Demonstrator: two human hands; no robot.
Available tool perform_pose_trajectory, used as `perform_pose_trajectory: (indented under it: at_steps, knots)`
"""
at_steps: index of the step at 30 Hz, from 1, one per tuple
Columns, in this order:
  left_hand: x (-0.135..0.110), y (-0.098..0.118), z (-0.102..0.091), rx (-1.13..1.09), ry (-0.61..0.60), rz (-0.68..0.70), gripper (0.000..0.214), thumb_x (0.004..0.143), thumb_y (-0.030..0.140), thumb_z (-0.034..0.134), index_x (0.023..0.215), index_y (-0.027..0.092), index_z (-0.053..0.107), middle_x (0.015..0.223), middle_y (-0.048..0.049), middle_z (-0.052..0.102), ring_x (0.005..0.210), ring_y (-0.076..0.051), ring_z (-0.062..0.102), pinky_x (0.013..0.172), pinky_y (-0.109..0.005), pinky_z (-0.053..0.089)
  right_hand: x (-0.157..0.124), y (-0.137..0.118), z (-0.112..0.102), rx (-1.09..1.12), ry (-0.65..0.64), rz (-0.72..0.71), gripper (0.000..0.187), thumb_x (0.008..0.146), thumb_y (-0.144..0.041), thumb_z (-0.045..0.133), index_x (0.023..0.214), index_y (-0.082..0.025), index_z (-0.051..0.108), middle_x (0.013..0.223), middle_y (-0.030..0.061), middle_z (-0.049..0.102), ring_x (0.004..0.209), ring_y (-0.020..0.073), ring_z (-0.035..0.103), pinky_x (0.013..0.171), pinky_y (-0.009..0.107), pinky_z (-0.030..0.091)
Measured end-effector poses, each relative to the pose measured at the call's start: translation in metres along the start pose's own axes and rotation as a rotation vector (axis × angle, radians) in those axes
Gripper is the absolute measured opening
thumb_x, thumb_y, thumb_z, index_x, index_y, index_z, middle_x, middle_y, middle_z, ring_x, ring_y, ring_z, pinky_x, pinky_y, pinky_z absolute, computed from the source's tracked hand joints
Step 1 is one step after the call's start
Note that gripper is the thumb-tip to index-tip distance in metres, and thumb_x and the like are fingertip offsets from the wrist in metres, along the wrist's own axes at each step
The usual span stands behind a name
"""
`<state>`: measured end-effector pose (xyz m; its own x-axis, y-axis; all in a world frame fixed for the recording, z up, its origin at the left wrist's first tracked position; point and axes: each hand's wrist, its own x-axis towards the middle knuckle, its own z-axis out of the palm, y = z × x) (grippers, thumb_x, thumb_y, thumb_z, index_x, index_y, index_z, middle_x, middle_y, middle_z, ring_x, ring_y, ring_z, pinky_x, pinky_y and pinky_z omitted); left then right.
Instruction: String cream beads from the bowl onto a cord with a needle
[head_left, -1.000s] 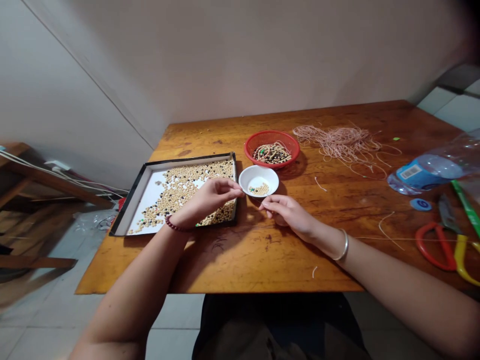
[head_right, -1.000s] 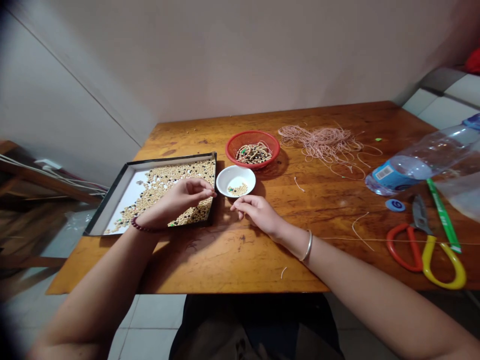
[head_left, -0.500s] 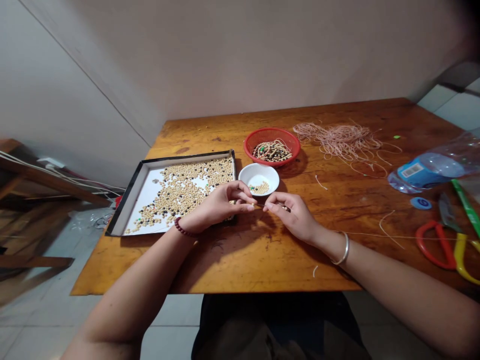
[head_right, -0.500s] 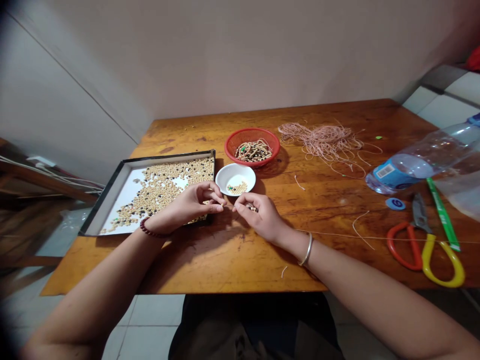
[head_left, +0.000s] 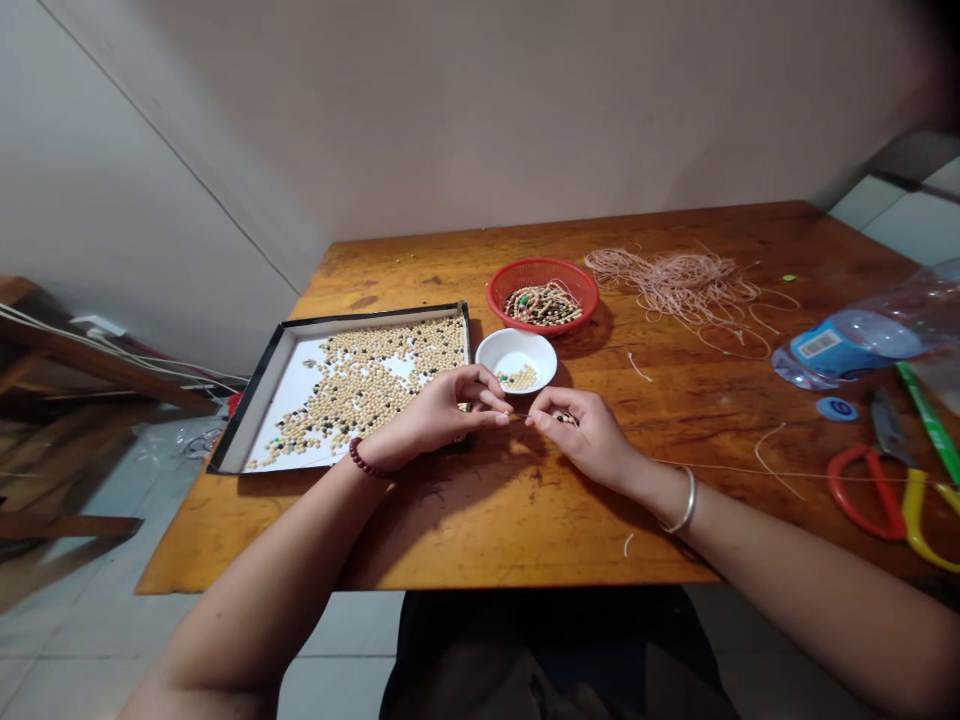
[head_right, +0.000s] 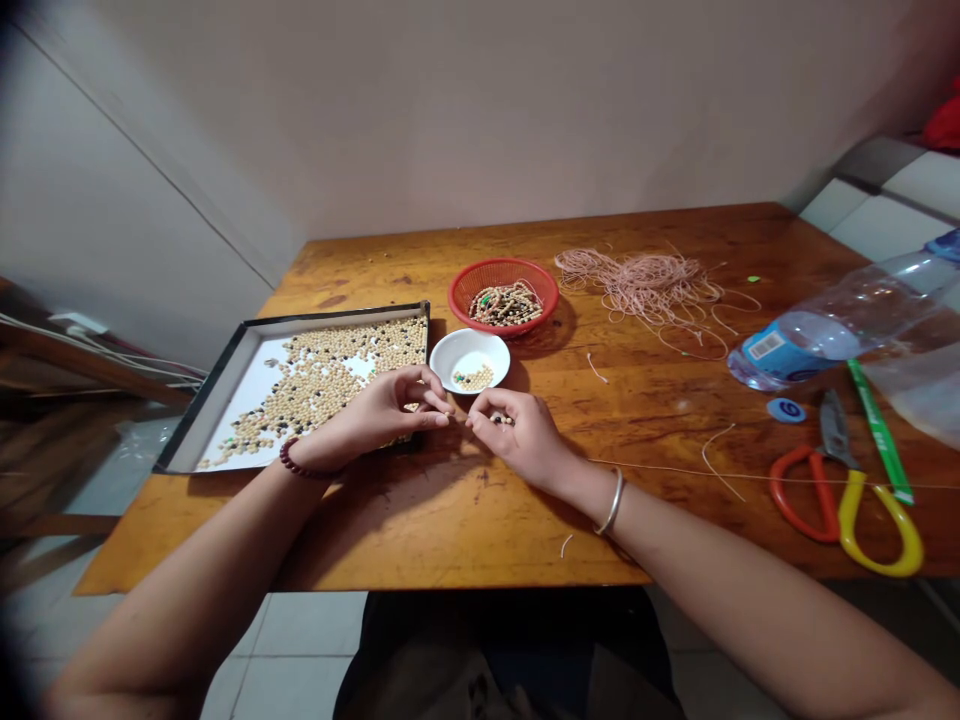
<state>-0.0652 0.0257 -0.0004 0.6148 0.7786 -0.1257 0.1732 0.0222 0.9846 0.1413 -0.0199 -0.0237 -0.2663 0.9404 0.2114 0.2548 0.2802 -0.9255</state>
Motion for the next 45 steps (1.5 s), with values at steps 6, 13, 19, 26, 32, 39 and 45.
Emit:
perform_pose_trajectory:
  at_steps: [6, 13, 19, 26, 32, 39, 45]
  knots:
    - [0.0007, 0.0018, -0.0002, 0.025, 0.019, -0.004, 0.030, 0.071, 0.027, 0.076, 0.090, 0.013, 0.056, 0.088, -0.0048, 0.067, 0.085, -0.014, 0.066, 0.078, -0.028, 0.051, 0.0005, 0.0010, 0.0000, -0.048, 0.043, 0.009, 0.017, 0.081, -0.025, 0.056, 0.068, -0.015, 0.061, 0.065, 0.0017, 0.061, 0.059, 0.0129, 0.051, 0.057, 0.024, 0.037]
    - [-0.0006, 0.0016, 0.0002, 0.088, 0.006, 0.025, 0.028, 0.073, 0.028, 0.074, 0.090, 0.014, 0.057, 0.089, -0.0055, 0.067, 0.085, -0.013, 0.065, 0.077, -0.026, 0.050, -0.0007, 0.0012, -0.0011, -0.051, 0.015, -0.023, 0.017, 0.083, -0.025, 0.056, 0.070, -0.016, 0.061, 0.064, 0.0007, 0.060, 0.058, 0.0118, 0.050, 0.055, 0.023, 0.036]
    - [-0.0018, 0.0021, 0.0010, 0.138, 0.001, 0.054, 0.026, 0.075, 0.029, 0.073, 0.089, 0.014, 0.058, 0.091, -0.0060, 0.066, 0.084, -0.013, 0.064, 0.075, -0.027, 0.051, -0.0013, -0.0004, -0.0023, -0.159, 0.020, -0.048, 0.016, 0.082, -0.023, 0.057, 0.068, -0.015, 0.060, 0.058, -0.0022, 0.055, 0.051, 0.0088, 0.043, 0.050, 0.021, 0.031]
    - [-0.0029, 0.0060, 0.0025, 0.177, -0.010, 0.080, 0.023, 0.078, 0.030, 0.069, 0.089, 0.014, 0.059, 0.092, -0.0065, 0.066, 0.085, -0.014, 0.064, 0.079, -0.030, 0.051, -0.0014, -0.0022, -0.0033, -0.223, 0.041, -0.054, 0.014, 0.078, -0.019, 0.058, 0.065, -0.015, 0.060, 0.056, -0.0029, 0.053, 0.051, 0.0085, 0.043, 0.051, 0.021, 0.032]
    - [-0.0032, 0.0065, 0.0021, 0.208, -0.013, 0.065, 0.023, 0.079, 0.031, 0.069, 0.089, 0.014, 0.058, 0.092, -0.0064, 0.064, 0.082, -0.013, 0.063, 0.075, -0.028, 0.051, -0.0021, -0.0024, -0.0019, -0.222, 0.057, -0.044, 0.014, 0.077, -0.019, 0.057, 0.063, -0.015, 0.058, 0.054, -0.0029, 0.051, 0.050, 0.0084, 0.040, 0.049, 0.021, 0.030]
    - [-0.0035, 0.0072, 0.0032, 0.236, 0.004, 0.059, 0.025, 0.076, 0.032, 0.071, 0.087, 0.014, 0.058, 0.089, -0.0051, 0.064, 0.077, -0.012, 0.061, 0.070, -0.026, 0.049, -0.0020, -0.0034, -0.0029, -0.199, 0.055, -0.078, 0.016, 0.079, -0.021, 0.056, 0.064, -0.015, 0.058, 0.055, -0.0031, 0.050, 0.049, 0.0082, 0.039, 0.048, 0.020, 0.029]
    - [-0.0037, 0.0049, 0.0026, 0.241, 0.002, 0.079, 0.025, 0.077, 0.034, 0.071, 0.087, 0.014, 0.059, 0.089, -0.0051, 0.064, 0.076, -0.011, 0.060, 0.069, -0.025, 0.049, -0.0014, -0.0043, -0.0021, -0.237, 0.048, -0.060, 0.015, 0.077, -0.019, 0.056, 0.063, -0.015, 0.058, 0.054, -0.0031, 0.051, 0.050, 0.0082, 0.041, 0.050, 0.020, 0.030]
